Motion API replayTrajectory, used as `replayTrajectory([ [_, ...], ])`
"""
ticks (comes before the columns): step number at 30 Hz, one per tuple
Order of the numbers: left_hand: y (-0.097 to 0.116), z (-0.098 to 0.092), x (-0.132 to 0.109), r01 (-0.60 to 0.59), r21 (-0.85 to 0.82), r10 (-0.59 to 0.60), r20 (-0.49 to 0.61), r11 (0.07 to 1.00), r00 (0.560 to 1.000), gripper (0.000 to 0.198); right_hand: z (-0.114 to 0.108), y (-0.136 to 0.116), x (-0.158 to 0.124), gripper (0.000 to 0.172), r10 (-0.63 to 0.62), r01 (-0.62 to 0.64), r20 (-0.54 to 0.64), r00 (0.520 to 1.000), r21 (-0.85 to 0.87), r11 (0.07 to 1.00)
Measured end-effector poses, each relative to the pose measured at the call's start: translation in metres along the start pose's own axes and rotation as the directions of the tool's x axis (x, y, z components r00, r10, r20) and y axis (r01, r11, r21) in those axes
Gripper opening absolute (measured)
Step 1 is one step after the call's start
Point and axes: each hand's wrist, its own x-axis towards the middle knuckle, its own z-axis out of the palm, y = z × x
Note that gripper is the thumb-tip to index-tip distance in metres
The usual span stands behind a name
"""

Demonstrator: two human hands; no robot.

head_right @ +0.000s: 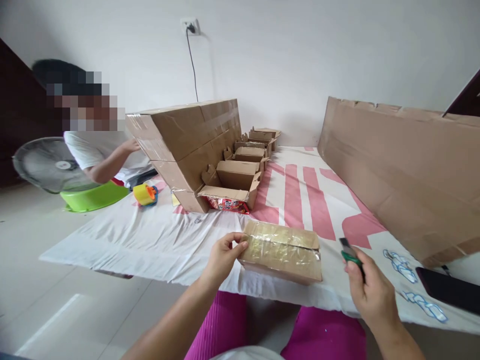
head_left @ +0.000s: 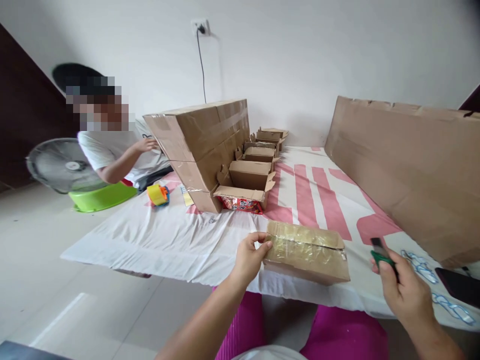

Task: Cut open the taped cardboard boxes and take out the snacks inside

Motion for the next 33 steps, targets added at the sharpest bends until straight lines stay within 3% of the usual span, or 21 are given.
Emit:
replayTrajectory([
  [3, 0.002, -0.001, 0.000, -0.027, 0.039, 0.027, -0.003, 0.999, 1.000, 0.018, -0.002, -0.035, 0.020, 0.032, -0.259, 0.248, 0.166, 0.952, 0.084, 0.965],
  [6, 0.006, -0.004, 0.001, -0.038, 0.072, 0.036, 0.028, 0.997, 0.999, 0.016, 0.003, -0.065, 0.036, 0.032, -0.359, 0.346, 0.252, 0.899, 0.095, 0.933],
  [9, 0.009, -0.005, 0.002, -0.037, 0.096, 0.033, 0.045, 0.995, 0.998, 0.017, 0.006, -0.089, 0.047, 0.034, -0.272, 0.289, 0.406, 0.872, 0.022, 0.957],
  [12, 0.008, -0.002, 0.005, -0.046, 0.109, 0.042, 0.040, 0.993, 0.998, 0.018, 0.008, -0.109, 0.056, 0.034, -0.228, 0.306, 0.548, 0.805, -0.055, 0.950],
  [18, 0.003, 0.002, 0.008, -0.058, 0.113, 0.054, 0.039, 0.992, 0.998, 0.021, 0.016, -0.137, 0.076, 0.020, -0.408, 0.478, 0.653, 0.638, 0.080, 0.875],
  [21, 0.004, 0.002, 0.006, -0.067, 0.115, 0.064, 0.031, 0.991, 0.998, 0.021, 0.025, -0.144, 0.083, 0.023, -0.398, 0.492, 0.682, 0.614, 0.063, 0.868],
  [27, 0.003, 0.003, 0.003, -0.072, 0.104, 0.070, 0.016, 0.992, 0.997, 0.025, 0.037, -0.162, 0.095, 0.029, -0.243, 0.445, 0.783, 0.573, -0.048, 0.894],
  [33, 0.001, 0.002, 0.004, -0.088, 0.083, 0.084, 0.048, 0.993, 0.995, 0.050, 0.042, -0.177, 0.103, 0.028, -0.217, 0.512, 0.814, 0.538, -0.111, 0.852],
])
